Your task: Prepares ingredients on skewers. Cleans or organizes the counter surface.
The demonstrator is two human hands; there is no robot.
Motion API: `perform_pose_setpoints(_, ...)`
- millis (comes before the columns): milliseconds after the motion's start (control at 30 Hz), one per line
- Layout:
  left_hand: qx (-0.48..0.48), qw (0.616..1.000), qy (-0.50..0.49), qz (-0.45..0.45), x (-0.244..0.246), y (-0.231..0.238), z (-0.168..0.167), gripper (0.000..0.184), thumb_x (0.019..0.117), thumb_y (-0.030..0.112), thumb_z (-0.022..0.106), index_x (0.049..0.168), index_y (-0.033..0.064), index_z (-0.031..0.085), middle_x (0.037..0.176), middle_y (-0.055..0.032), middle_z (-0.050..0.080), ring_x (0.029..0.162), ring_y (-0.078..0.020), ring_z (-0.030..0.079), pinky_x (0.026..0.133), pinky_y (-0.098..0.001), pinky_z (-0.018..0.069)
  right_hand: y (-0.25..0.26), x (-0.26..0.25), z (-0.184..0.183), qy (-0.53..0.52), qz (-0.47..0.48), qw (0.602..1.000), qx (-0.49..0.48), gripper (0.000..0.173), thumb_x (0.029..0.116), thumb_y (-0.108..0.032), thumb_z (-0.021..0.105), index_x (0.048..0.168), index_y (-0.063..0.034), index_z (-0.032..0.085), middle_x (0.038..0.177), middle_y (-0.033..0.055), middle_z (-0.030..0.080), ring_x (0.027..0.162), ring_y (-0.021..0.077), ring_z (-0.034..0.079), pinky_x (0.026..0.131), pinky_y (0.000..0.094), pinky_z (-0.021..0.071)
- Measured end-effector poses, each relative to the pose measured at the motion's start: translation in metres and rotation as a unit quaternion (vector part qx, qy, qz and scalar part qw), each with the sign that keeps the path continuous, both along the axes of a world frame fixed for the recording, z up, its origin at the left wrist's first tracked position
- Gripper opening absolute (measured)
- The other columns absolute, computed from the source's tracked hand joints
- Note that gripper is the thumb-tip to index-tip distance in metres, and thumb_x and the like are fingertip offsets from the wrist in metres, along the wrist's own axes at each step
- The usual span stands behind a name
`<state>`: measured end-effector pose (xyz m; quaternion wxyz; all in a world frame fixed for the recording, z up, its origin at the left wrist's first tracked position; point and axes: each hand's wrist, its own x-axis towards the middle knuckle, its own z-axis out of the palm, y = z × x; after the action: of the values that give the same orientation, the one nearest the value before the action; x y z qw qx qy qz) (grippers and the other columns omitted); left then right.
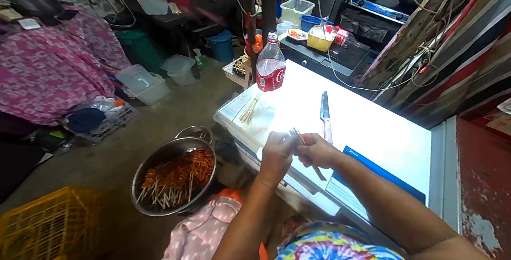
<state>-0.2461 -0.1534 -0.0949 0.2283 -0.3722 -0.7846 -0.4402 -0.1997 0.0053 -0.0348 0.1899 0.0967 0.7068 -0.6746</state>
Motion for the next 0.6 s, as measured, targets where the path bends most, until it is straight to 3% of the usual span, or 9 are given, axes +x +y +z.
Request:
perform_pose_setpoints(200,-0.068,0.99,0.119,-0.014,0.041,0.0,-0.001,0.012,0.0924,0.002,0.061,0.094,0.0021,0.073,0.091,-0.0127,0.071,0.087,-0.0263,0.068,0.082,-0.0328,0.0578,0.013,0.043,-0.002,-0.026,0.039,0.996,-0.071,0.016,0.1021,0.0,0.048,0.114,-0.0034,0.058,0.081,0.0018,0.063,0.052,0.0055,0.052,0.047,0.0194,0.0455)
perform_pose_setpoints(300,-0.12,0.984,0.131,-0.003,0.058,0.0,0.006,0.011,0.095,0.004,0.058,0.093,0.0013,0.069,0.09,-0.014,0.068,0.088,-0.0297,0.068,0.083,-0.0359,0.0575,0.018,0.069,-0.006,-0.031,0.063,0.995,-0.068,0.02,0.1042,-0.002,0.045,0.121,-0.0045,0.056,0.083,0.0018,0.064,0.051,0.0047,0.05,0.046,0.019,0.0441)
perform_pose_setpoints(433,-0.132,0.984,0.051,0.104,0.053,-0.017,0.028,0.017,0.0957,0.003,0.056,0.093,-0.0066,0.07,0.096,-0.023,0.07,0.098,-0.0422,0.068,0.09,-0.0514,0.0549,0.027,0.105,-0.005,-0.011,0.104,0.989,-0.1,0.032,0.1043,-0.004,0.043,0.136,-0.0043,0.051,0.084,-0.0007,0.063,0.051,0.0017,0.047,0.046,0.0173,0.0416)
perform_pose_setpoints(600,-0.081,0.979,-0.068,0.176,0.068,-0.006,0.044,0.019,0.0989,0.001,0.051,0.102,-0.0122,0.064,0.102,-0.0275,0.066,0.103,-0.0419,0.066,0.093,-0.0531,0.0524,0.04,0.143,-0.005,-0.015,0.138,0.977,-0.163,0.033,0.1039,-0.004,0.042,0.136,-0.007,0.048,0.081,-0.0012,0.06,0.05,0.0009,0.046,0.044,0.0158,0.0396)
